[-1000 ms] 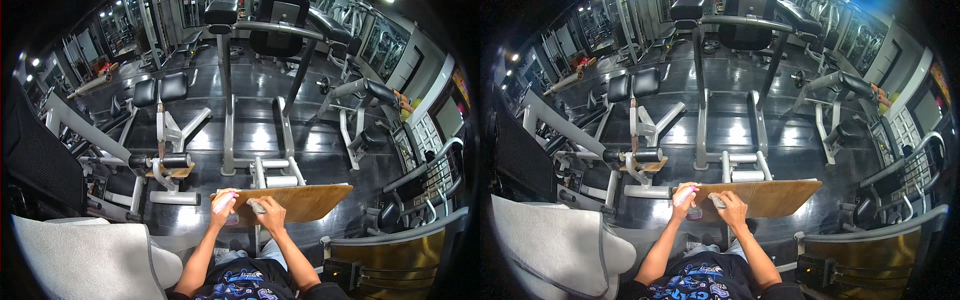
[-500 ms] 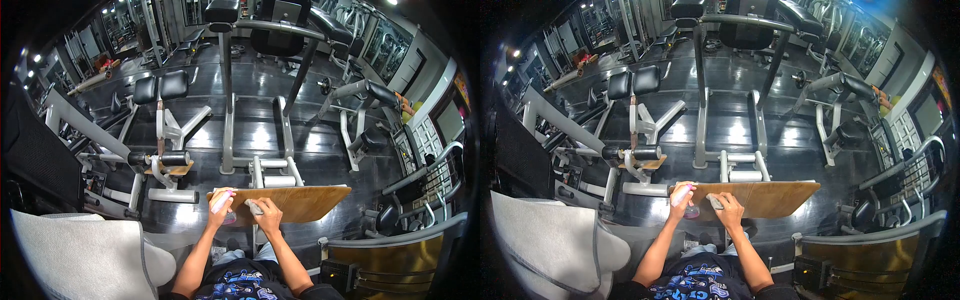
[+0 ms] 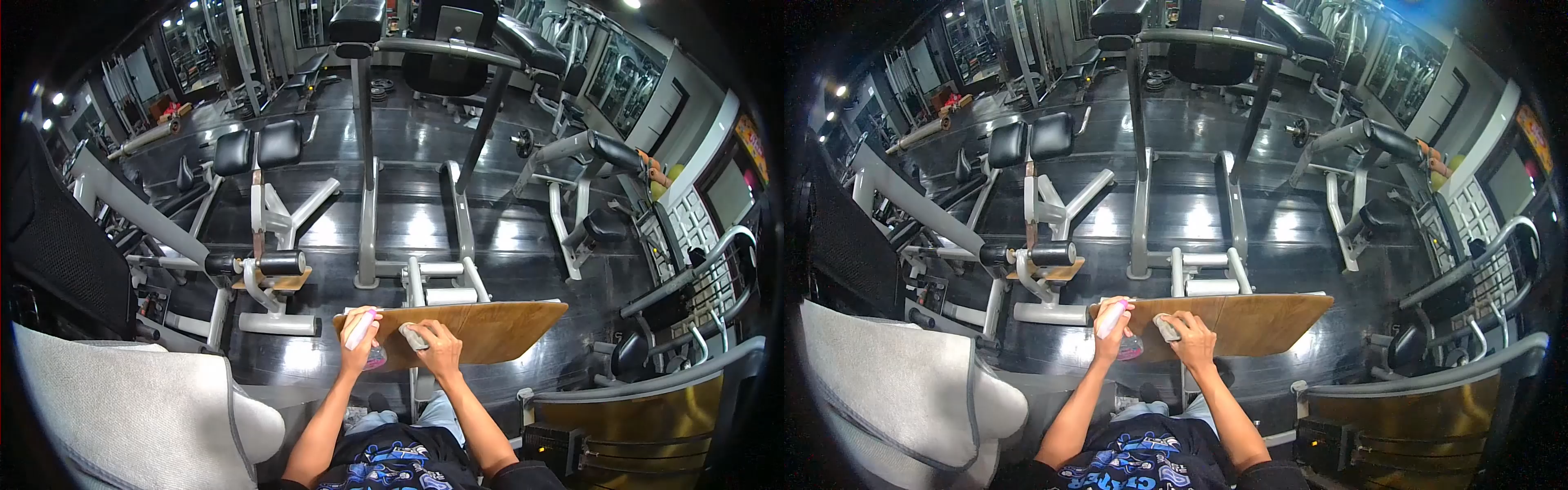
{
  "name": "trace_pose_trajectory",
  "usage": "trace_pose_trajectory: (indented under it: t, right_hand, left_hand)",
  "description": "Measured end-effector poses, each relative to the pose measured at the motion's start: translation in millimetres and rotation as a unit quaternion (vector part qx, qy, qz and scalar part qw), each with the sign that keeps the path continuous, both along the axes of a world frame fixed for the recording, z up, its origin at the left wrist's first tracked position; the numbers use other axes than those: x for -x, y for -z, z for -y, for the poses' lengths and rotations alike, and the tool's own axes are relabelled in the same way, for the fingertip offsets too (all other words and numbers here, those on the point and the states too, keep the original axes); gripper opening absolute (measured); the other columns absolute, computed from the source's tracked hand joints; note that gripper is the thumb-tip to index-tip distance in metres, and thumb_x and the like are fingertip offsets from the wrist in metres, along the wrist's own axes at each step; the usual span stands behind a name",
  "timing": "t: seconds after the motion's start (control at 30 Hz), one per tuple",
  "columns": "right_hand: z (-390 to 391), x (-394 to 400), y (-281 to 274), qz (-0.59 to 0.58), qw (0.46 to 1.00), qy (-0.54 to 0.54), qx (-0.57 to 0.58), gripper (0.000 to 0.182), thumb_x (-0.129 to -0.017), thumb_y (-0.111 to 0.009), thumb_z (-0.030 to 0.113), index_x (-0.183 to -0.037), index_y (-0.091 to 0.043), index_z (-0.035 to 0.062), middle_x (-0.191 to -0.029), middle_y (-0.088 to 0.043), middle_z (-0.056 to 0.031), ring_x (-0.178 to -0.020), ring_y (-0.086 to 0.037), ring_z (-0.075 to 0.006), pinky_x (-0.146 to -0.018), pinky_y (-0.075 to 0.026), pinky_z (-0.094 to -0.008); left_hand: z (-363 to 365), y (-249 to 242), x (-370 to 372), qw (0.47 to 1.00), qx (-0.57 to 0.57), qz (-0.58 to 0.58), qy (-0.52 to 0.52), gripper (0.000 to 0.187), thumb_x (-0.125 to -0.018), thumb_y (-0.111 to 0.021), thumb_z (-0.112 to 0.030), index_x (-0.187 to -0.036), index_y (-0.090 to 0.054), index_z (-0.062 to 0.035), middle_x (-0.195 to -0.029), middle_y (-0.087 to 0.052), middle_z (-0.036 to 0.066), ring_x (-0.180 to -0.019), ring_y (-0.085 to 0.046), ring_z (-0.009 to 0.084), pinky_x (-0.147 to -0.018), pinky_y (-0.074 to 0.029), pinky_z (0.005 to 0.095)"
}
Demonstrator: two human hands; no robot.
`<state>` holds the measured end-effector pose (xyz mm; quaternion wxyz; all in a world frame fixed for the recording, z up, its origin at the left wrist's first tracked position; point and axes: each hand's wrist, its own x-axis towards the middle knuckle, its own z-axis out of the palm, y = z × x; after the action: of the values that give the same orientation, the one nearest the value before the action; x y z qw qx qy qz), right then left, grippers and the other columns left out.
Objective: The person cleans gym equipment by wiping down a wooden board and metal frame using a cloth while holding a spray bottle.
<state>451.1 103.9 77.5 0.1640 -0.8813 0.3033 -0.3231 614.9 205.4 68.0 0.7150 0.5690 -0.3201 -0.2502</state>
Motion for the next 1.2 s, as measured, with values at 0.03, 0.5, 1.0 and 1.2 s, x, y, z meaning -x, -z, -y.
trace_pose_trajectory:
  t: [0.03,0.5,1.0,1.2]
  right_hand:
    - [2.0,-0.3,-3.2,0.001,1.0,-0.001,0.001,0.036,-0.066,-0.078,0.009,-0.1,-0.074,0.0218,-0.095,-0.067,-0.0002,-0.084,-0.068,-0.0214,-0.067,-0.054,-0.035]
    - [-5.4,0.5,11.6,0.049,0.997,0.052,-0.031,0.028,-0.068,-0.081,0.011,-0.095,-0.075,0.0188,-0.092,-0.068,-0.0022,-0.081,-0.068,-0.0231,-0.069,-0.054,-0.0345]
    - [2.5,4.3,11.2,0.072,0.997,0.028,0.006,0.033,-0.069,-0.078,0.01,-0.099,-0.075,0.0225,-0.097,-0.068,0.0019,-0.083,-0.067,-0.0209,-0.068,-0.055,-0.0345]
    - [24.7,9.9,-15.7,0.135,0.987,0.067,0.05,0.031,-0.068,-0.08,0.011,-0.098,-0.075,0.0185,-0.093,-0.069,-0.0016,-0.081,-0.068,-0.0219,-0.068,-0.055,-0.0342]
  left_hand:
    - [-0.6,0.0,0.2,1.0,0.002,0.008,0.002,0.016,-0.093,-0.061,-0.006,-0.103,-0.068,0.0033,-0.118,-0.058,0.008,-0.074,-0.06,0.0084,-0.052,-0.049,0.0206]
    - [-1.3,1.8,-0.8,1.0,-0.018,0.019,0.006,0.013,-0.09,-0.063,-0.006,-0.099,-0.07,0.0003,-0.119,-0.057,0.008,-0.082,-0.061,0.0093,-0.048,-0.048,0.0199]
    - [7.8,-5.2,-7.8,0.979,-0.046,0.195,0.033,0.012,-0.089,-0.065,-0.007,-0.097,-0.072,-0.0005,-0.118,-0.061,0.006,-0.075,-0.061,0.0076,-0.05,-0.049,0.0214]
    - [17.5,-26.2,12.0,0.982,-0.053,0.17,0.063,0.013,-0.084,-0.067,-0.004,-0.096,-0.071,-0.0013,-0.113,-0.066,0.014,-0.106,-0.064,0.0257,-0.09,-0.05,0.0339]
